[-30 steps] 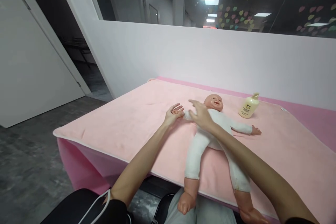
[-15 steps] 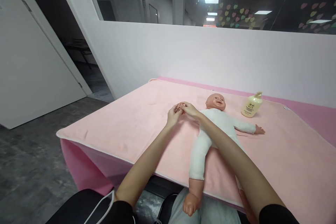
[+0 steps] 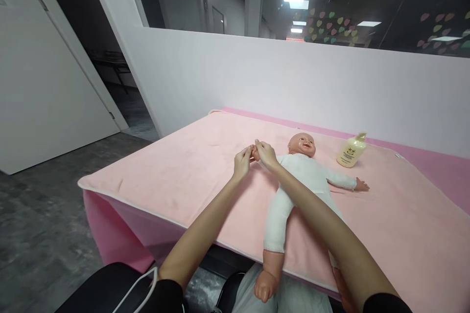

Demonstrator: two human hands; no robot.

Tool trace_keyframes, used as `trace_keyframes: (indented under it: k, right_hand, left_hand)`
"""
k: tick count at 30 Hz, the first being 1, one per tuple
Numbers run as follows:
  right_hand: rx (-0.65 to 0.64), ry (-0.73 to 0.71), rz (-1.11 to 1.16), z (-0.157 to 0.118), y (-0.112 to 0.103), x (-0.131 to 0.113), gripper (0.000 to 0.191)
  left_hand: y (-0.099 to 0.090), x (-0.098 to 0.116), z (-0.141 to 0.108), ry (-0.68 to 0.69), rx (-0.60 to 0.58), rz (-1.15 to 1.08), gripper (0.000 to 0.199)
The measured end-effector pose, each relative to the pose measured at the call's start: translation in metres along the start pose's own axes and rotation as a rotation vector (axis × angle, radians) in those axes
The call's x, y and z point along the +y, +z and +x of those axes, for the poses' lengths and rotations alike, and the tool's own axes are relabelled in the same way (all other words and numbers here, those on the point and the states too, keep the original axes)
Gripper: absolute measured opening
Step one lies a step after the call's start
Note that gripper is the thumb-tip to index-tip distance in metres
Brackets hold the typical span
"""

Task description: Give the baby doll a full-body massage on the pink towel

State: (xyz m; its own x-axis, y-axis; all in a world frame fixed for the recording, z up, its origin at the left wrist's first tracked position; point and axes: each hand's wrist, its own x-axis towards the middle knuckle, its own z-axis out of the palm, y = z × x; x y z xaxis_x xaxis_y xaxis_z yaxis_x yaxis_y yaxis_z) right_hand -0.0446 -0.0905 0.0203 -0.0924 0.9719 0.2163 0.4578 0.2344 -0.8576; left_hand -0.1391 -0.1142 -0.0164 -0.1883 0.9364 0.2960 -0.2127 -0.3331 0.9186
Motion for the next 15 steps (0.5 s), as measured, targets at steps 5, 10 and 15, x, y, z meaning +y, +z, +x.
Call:
trace_keyframes:
  k: [5, 10, 15]
  right_hand:
    - [-0.083, -0.041, 0.052, -0.001, 0.001, 0.001, 0.018]
    - [-0.029, 0.024, -0.067, 0.003, 0.004, -0.007, 0.035]
    - [-0.131, 0.017, -0.149, -0.020, -0.012, -0.026, 0.031]
  left_hand:
    - [-0.001, -0.001, 0.001, -0.070, 0.086, -0.019, 0.054]
    - [0.000, -0.001, 0.002, -0.026, 0.029, 0.037, 0.052]
    - [-0.011, -0.004, 0.007, -0.112, 0.102, 0.127, 0.046]
